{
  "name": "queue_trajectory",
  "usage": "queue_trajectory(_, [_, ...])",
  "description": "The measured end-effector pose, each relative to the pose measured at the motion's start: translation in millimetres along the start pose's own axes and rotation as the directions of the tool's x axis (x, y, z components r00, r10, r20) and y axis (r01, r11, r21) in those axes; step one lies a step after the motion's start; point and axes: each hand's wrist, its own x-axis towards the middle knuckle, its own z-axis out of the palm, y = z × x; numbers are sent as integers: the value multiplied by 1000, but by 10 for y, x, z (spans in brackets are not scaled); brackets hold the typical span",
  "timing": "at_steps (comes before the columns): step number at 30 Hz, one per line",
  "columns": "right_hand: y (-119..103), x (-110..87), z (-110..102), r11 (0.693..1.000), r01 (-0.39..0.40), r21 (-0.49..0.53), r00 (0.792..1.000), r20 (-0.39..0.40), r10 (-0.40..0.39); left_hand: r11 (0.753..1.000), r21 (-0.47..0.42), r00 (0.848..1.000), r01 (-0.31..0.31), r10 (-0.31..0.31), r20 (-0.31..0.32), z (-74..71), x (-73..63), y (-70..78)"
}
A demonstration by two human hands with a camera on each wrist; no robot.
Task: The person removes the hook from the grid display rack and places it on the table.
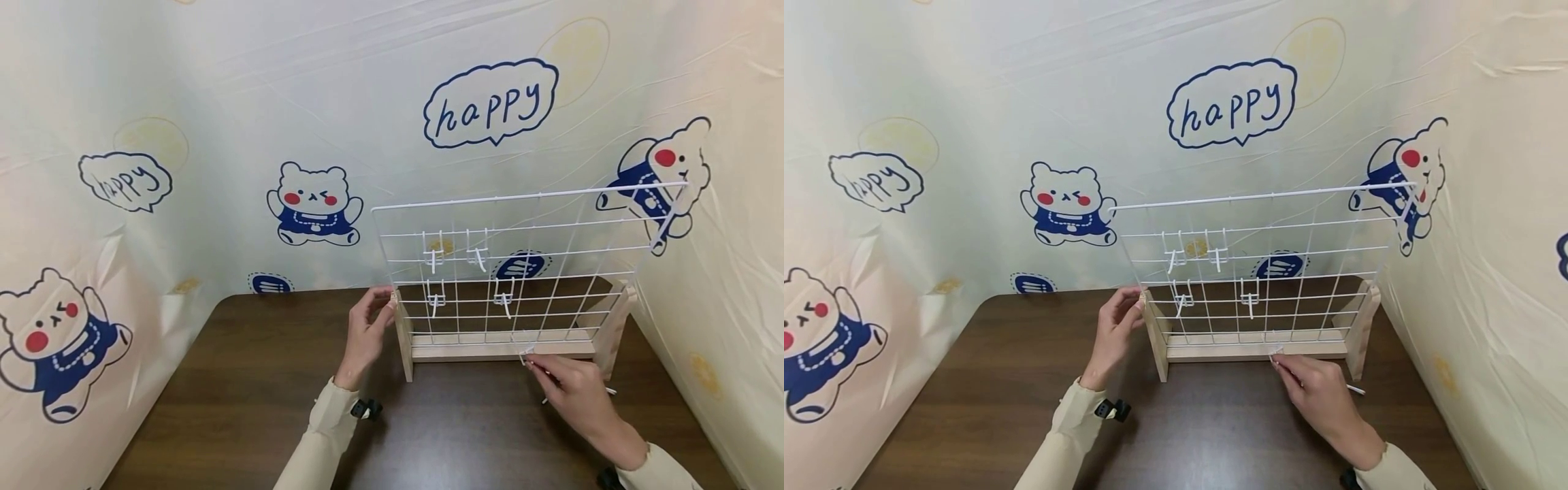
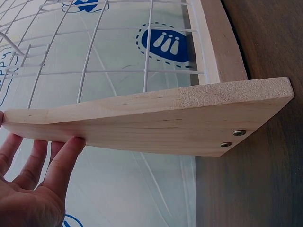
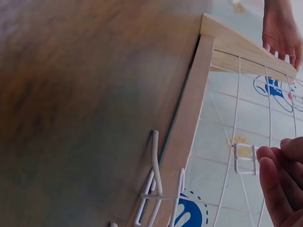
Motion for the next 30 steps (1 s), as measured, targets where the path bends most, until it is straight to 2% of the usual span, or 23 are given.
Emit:
queue_trajectory(5, [12,-19,15,999,23,-28,1000,18,-23,1000,5,1000,-5,5,-1,0,2,3])
queue_trajectory(14, [-5,-29,24,994,-14,-105,994,107,25,1000,-3,1000,-1,1,2,1,-7,15])
queue_trajectory(25, [22,-67,76,991,-4,-132,981,191,29,1000,-3,1000,3,-3,-3,-6,-22,18])
queue_trajectory(30, [27,-60,85,986,-3,-170,979,202,38,1000,-9,1000,-2,2,-8,-1,-19,19])
